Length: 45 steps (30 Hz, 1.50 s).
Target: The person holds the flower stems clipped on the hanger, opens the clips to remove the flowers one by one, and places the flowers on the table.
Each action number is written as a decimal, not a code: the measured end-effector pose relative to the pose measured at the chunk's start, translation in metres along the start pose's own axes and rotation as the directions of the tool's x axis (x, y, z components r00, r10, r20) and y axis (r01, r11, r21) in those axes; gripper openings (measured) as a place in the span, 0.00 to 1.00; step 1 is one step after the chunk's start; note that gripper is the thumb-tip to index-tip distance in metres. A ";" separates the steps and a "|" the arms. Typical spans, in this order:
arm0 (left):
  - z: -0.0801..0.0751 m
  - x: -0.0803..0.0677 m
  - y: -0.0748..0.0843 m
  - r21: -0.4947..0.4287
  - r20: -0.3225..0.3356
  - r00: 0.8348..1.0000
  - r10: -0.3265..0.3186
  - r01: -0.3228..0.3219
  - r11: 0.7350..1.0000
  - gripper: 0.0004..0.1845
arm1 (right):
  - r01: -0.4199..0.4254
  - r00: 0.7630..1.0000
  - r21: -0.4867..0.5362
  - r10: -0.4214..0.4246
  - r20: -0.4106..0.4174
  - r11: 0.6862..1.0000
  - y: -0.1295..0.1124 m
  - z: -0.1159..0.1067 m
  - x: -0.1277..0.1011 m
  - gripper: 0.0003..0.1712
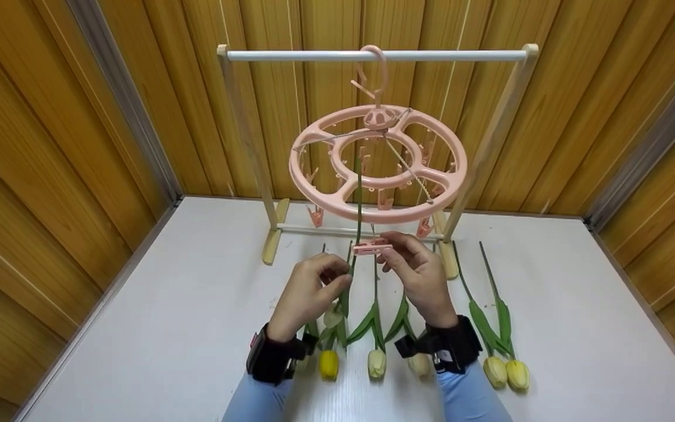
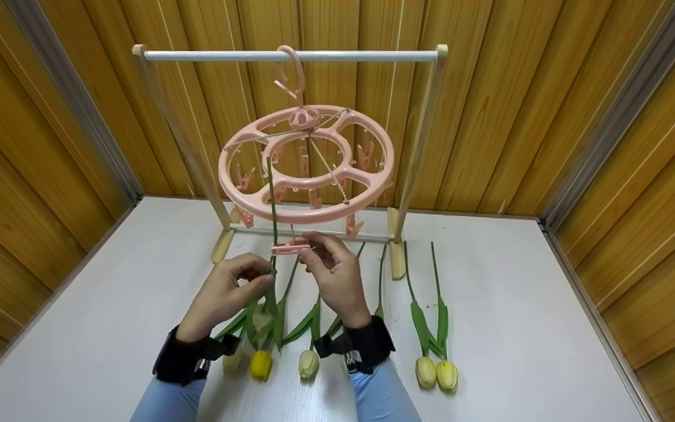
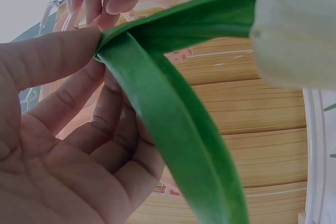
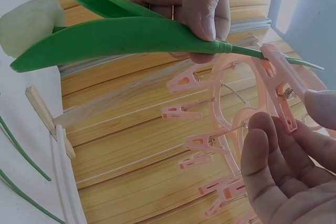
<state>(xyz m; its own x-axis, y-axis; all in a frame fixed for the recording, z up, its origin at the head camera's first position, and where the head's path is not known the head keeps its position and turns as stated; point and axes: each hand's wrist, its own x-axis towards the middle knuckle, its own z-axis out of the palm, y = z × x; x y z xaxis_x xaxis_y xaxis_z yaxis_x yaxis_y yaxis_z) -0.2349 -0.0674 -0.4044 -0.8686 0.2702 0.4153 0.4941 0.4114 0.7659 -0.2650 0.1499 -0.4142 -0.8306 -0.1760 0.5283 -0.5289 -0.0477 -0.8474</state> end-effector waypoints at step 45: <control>0.008 0.000 0.001 -0.042 -0.020 0.999 0.030 -0.030 0.999 0.02 | -0.037 0.999 0.104 0.036 0.008 0.994 -0.003 0.001 -0.001 0.19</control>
<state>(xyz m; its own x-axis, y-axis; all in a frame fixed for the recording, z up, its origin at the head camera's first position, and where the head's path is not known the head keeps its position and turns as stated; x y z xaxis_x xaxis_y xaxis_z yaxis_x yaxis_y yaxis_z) -0.2345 -0.0602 -0.4075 -0.8541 0.2651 0.4474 0.5184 0.3660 0.7729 -0.2622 0.1488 -0.4123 -0.8477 -0.1855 0.4970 -0.4770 -0.1433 -0.8671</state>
